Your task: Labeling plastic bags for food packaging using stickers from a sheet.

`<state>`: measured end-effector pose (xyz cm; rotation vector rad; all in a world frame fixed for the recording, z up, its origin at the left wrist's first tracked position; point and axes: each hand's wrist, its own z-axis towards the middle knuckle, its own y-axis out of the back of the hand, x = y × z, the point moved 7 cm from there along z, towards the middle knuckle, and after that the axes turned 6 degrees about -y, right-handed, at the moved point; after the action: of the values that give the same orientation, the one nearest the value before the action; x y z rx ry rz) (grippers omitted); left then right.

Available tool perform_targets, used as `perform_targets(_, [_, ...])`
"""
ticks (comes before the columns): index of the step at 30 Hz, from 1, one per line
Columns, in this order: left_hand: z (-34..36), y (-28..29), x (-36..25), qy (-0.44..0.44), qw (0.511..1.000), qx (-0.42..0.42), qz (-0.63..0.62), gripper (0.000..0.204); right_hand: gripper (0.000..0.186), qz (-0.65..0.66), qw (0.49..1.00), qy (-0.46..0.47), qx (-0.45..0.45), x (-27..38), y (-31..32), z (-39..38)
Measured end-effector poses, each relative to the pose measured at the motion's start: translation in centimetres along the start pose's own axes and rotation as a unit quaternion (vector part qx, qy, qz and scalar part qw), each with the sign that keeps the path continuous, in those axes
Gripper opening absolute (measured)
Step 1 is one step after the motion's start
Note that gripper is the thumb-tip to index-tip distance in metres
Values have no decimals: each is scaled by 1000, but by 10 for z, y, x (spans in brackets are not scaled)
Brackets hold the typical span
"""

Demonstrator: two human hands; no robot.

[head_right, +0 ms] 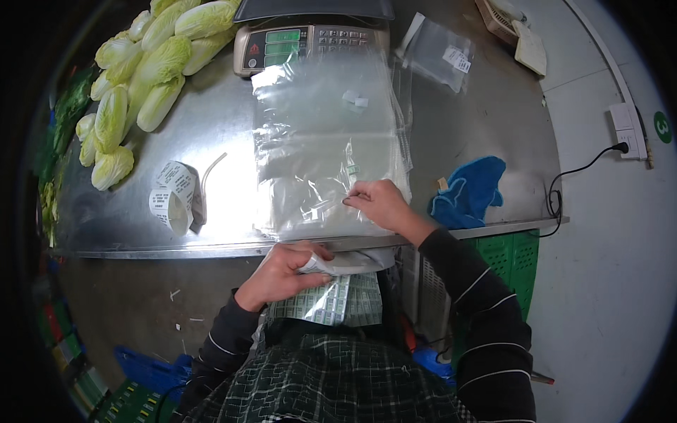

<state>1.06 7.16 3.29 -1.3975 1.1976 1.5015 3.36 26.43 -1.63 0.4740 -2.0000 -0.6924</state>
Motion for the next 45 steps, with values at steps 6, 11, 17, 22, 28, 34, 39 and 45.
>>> perform_targets(6, [13, 22, 54, 104, 980, -169, 19, 19, 18, 114, 953, 28, -280, 58, 150, 60])
perform_targets(11, [11, 22, 58, 131, 977, -168, -34, 26, 18, 254, 942, 47, -213, 49, 124, 40])
perform_targets(17, [14, 15, 57, 111, 982, -155, -18, 28, 43, -31, 980, -31, -196, -3, 52, 37])
perform_targets(22, [9, 23, 53, 96, 982, -160, -23, 26, 42, -253, 954, 96, -128, 26, 3, -3])
perform_targets(28, [12, -6, 24, 91, 990, -46, -102, 24, 21, -45, 996, 71, -20, 9, 7, 9])
perform_targets(34, [14, 17, 56, 102, 982, -159, -26, 22, 23, 45, 951, 44, -303, 85, 177, 56])
perform_targets(39, [17, 17, 60, 86, 983, -163, -14, 19, 32, 226, 968, 9, -109, 22, 57, 44])
perform_targets(45, [12, 22, 59, 97, 978, -183, -35, 19, 54, -193, 957, 44, -213, 2, 57, 42])
